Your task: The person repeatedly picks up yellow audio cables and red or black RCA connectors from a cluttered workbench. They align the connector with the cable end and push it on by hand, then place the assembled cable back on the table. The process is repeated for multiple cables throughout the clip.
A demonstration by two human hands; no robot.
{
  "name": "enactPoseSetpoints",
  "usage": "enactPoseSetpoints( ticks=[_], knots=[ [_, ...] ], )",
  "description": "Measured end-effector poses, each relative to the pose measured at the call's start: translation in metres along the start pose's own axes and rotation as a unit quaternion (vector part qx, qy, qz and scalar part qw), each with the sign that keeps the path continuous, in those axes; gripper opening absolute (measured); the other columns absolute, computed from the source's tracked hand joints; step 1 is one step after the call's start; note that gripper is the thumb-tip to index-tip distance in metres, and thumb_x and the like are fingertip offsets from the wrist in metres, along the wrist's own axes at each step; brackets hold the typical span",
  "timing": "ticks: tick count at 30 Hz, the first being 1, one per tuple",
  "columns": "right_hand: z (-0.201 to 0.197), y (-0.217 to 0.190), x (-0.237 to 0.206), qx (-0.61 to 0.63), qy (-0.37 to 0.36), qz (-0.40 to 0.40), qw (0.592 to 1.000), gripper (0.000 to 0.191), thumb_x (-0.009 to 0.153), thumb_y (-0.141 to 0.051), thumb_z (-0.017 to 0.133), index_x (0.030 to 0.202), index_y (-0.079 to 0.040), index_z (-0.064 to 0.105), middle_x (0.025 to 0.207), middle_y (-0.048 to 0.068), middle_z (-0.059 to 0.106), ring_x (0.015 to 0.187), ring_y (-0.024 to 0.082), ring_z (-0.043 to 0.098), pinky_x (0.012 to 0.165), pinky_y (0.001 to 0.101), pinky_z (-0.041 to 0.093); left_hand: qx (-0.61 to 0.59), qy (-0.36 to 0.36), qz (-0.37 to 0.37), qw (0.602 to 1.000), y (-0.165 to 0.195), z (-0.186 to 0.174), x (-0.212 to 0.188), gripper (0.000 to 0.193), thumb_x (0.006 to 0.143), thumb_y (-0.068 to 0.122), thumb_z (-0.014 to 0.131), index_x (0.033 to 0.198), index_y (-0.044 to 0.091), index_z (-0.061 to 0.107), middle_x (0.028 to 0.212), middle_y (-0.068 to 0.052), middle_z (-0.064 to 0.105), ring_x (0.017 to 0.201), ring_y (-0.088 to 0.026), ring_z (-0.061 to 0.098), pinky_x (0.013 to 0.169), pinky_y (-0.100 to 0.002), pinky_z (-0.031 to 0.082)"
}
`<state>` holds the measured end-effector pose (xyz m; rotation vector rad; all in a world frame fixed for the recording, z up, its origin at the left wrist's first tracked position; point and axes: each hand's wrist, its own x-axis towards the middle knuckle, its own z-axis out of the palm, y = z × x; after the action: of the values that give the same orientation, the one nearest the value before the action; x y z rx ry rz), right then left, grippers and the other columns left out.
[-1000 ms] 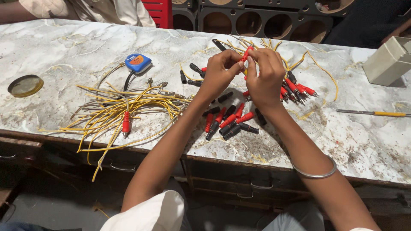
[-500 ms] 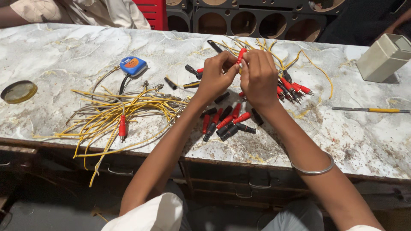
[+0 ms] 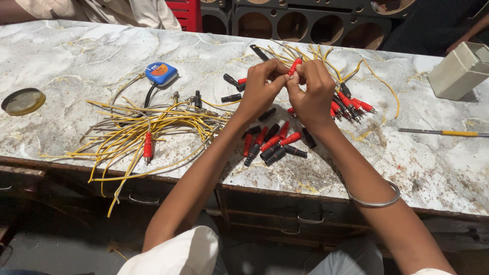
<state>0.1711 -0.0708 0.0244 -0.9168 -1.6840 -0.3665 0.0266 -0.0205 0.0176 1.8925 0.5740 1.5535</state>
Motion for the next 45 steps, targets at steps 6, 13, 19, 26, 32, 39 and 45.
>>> enactPoseSetpoints(
  ticks=[6, 13, 19, 26, 32, 39, 45],
  knots=[
    [-0.001, -0.002, 0.002, 0.004, -0.003, 0.000, 1.000, 0.013, 0.088, 0.007, 0.068, 0.095, 0.005, 0.057, 0.091, 0.016, 0.060, 0.075, 0.028, 0.067, 0.067, 0.0372, 0.054, -0.032, -0.009, -0.024, 0.999, -0.005, -0.001, 0.000, 0.011, 0.087, 0.007, 0.068, 0.086, -0.005, 0.068, 0.075, -0.004, 0.070, 0.069, -0.006, 0.062, 0.061, -0.024, 0.049],
    [-0.001, -0.001, 0.003, 0.010, -0.003, 0.006, 1.000, 0.013, 0.087, 0.007, 0.068, 0.095, 0.005, 0.057, 0.090, 0.016, 0.059, 0.073, 0.028, 0.064, 0.065, 0.0378, 0.052, -0.090, -0.002, -0.047, 0.995, -0.010, 0.002, 0.000, 0.008, 0.086, 0.005, 0.067, 0.084, -0.003, 0.068, 0.072, -0.002, 0.067, 0.066, -0.005, 0.059, 0.059, -0.024, 0.047],
    [-0.001, 0.000, 0.003, 0.006, 0.002, -0.001, 1.000, 0.013, 0.087, 0.007, 0.066, 0.096, 0.005, 0.056, 0.090, 0.016, 0.058, 0.073, 0.028, 0.064, 0.065, 0.0381, 0.051, -0.106, -0.013, -0.051, 0.993, -0.012, 0.002, 0.001, 0.009, 0.087, 0.005, 0.066, 0.085, -0.003, 0.068, 0.074, -0.002, 0.067, 0.068, -0.006, 0.059, 0.062, -0.024, 0.048],
    [-0.005, -0.003, 0.008, 0.020, -0.007, 0.025, 0.999, 0.010, 0.092, 0.006, 0.065, 0.098, 0.005, 0.057, 0.092, 0.014, 0.060, 0.074, 0.025, 0.064, 0.067, 0.0373, 0.051, -0.103, -0.016, -0.064, 0.992, -0.016, 0.003, 0.002, 0.012, 0.090, 0.009, 0.065, 0.091, -0.003, 0.068, 0.076, -0.003, 0.068, 0.069, -0.007, 0.061, 0.063, -0.025, 0.050],
    [-0.013, -0.002, 0.015, 0.018, 0.007, -0.021, 1.000, 0.035, 0.098, 0.008, 0.059, 0.133, 0.004, 0.059, 0.122, 0.022, 0.051, 0.103, 0.030, 0.062, 0.085, 0.0347, 0.057, -0.155, -0.019, -0.080, 0.984, -0.021, -0.003, 0.007, 0.015, 0.095, 0.010, 0.063, 0.098, -0.004, 0.068, 0.080, -0.005, 0.069, 0.073, -0.008, 0.062, 0.068, -0.025, 0.052],
    [-0.010, 0.002, 0.013, 0.032, -0.022, -0.010, 0.999, 0.031, 0.102, 0.009, 0.062, 0.131, 0.001, 0.061, 0.118, 0.017, 0.058, 0.097, 0.025, 0.069, 0.083, 0.0347, 0.058, -0.153, -0.030, -0.105, 0.982, -0.029, -0.008, 0.010, 0.016, 0.094, 0.009, 0.061, 0.099, -0.004, 0.068, 0.079, -0.006, 0.071, 0.071, -0.009, 0.064, 0.066, -0.025, 0.051],
    [-0.011, 0.002, 0.013, 0.031, -0.024, -0.032, 0.999, 0.031, 0.100, 0.010, 0.063, 0.130, 0.002, 0.062, 0.118, 0.017, 0.058, 0.097, 0.026, 0.070, 0.083, 0.0349, 0.059, -0.119, -0.025, -0.085, 0.989, -0.032, -0.007, 0.013, 0.015, 0.093, 0.012, 0.062, 0.095, -0.003, 0.065, 0.080, -0.007, 0.072, 0.072, -0.010, 0.069, 0.066, -0.025, 0.056]
  ],
)
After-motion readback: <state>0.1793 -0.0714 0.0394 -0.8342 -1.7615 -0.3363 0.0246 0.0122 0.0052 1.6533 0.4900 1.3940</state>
